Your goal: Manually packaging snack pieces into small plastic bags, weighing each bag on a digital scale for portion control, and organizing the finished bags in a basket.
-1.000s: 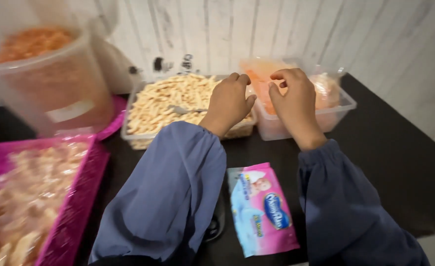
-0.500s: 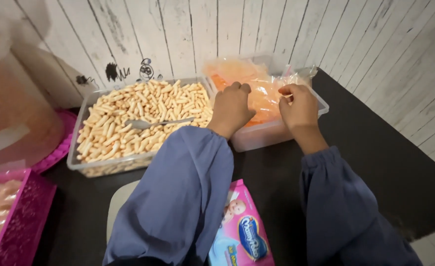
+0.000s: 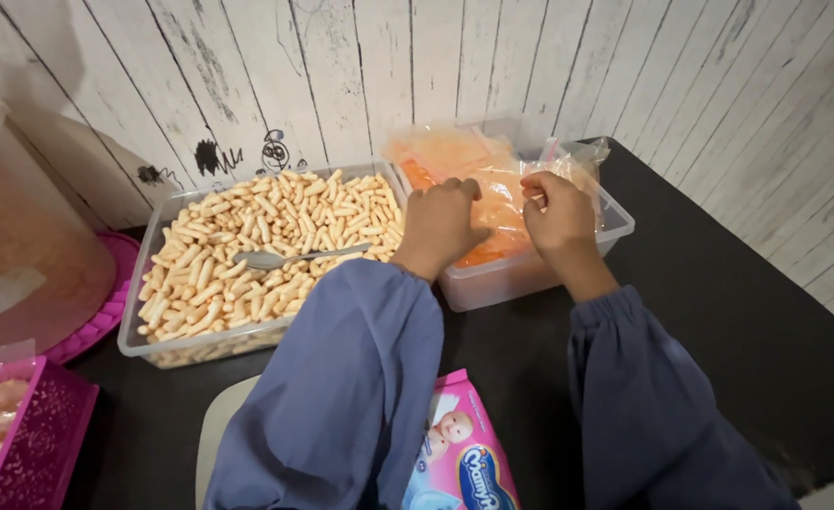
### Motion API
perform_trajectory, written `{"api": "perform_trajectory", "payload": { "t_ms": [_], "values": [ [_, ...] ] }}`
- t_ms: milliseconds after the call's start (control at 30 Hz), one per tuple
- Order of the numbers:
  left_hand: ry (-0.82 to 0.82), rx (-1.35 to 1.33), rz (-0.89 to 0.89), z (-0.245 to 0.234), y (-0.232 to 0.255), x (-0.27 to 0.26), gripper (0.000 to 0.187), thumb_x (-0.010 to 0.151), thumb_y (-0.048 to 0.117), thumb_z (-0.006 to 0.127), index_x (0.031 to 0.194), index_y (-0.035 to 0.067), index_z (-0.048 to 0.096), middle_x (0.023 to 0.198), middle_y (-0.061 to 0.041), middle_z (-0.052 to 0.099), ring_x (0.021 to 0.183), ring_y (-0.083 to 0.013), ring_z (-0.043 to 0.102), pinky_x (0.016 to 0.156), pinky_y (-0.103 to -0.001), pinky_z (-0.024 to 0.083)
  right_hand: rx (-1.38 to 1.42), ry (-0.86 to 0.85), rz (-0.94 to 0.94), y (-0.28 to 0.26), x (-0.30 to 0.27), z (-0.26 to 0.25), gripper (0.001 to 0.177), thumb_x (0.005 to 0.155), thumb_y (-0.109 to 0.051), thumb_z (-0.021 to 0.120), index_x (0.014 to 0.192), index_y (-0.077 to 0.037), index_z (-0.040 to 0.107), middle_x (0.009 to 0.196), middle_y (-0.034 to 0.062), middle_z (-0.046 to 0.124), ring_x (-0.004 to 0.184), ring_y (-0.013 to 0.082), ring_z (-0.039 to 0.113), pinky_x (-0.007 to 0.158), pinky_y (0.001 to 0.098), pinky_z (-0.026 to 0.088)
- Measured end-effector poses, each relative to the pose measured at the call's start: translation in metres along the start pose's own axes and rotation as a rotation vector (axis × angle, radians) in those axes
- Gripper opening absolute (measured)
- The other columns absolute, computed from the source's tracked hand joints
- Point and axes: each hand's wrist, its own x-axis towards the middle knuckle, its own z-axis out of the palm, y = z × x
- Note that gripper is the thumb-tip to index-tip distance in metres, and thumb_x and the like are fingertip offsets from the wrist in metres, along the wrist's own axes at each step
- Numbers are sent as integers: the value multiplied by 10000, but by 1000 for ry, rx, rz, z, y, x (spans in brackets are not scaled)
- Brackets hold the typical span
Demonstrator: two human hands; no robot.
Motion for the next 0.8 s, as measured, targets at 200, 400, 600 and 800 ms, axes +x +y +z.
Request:
{"api": "perform_trajectory", "payload": {
  "t_ms": [200, 400, 600, 800],
  "values": [
    [79, 74, 22, 39, -24, 25, 186, 858, 283, 654, 985, 172, 732, 997, -49, 696, 1011, -296, 695, 991, -527, 450, -61, -185, 33, -3, 9, 8, 374, 874, -200, 592, 1234, -276, 656, 1121, -39, 730, 1017, 205, 694, 907, 395, 535],
    [-106, 67, -13, 19, -18, 14, 665, 761, 424, 814, 1327, 155, 591, 1294, -94, 592, 1239, -325, 578, 1068, -682, 334, -8, -252, -58, -20, 12, 12, 506, 838, -75, 539, 1327, -188, 602, 1228, 48, 709, 1083, 276, 674, 947, 428, 515],
    [112, 90, -29, 51, -42, 36, 166, 855, 251, 630, 903, 132, 734, 825, -65, 686, 910, -299, 707, 1053, -627, 378, -40, -323, 30, -27, 8, 14, 514, 838, -213, 585, 1352, -194, 574, 1280, 49, 685, 1140, 281, 651, 1003, 448, 493],
    [277, -261, -115, 5, -41, 18, 164, 860, 235, 573, 907, 98, 651, 818, -181, 719, 874, -450, 715, 839, -605, 525, -157, -396, 66, -44, 4, 6, 564, 833, -361, 667, 1362, -186, 580, 1309, 73, 670, 1171, 316, 647, 1024, 467, 494]
  ]
}}
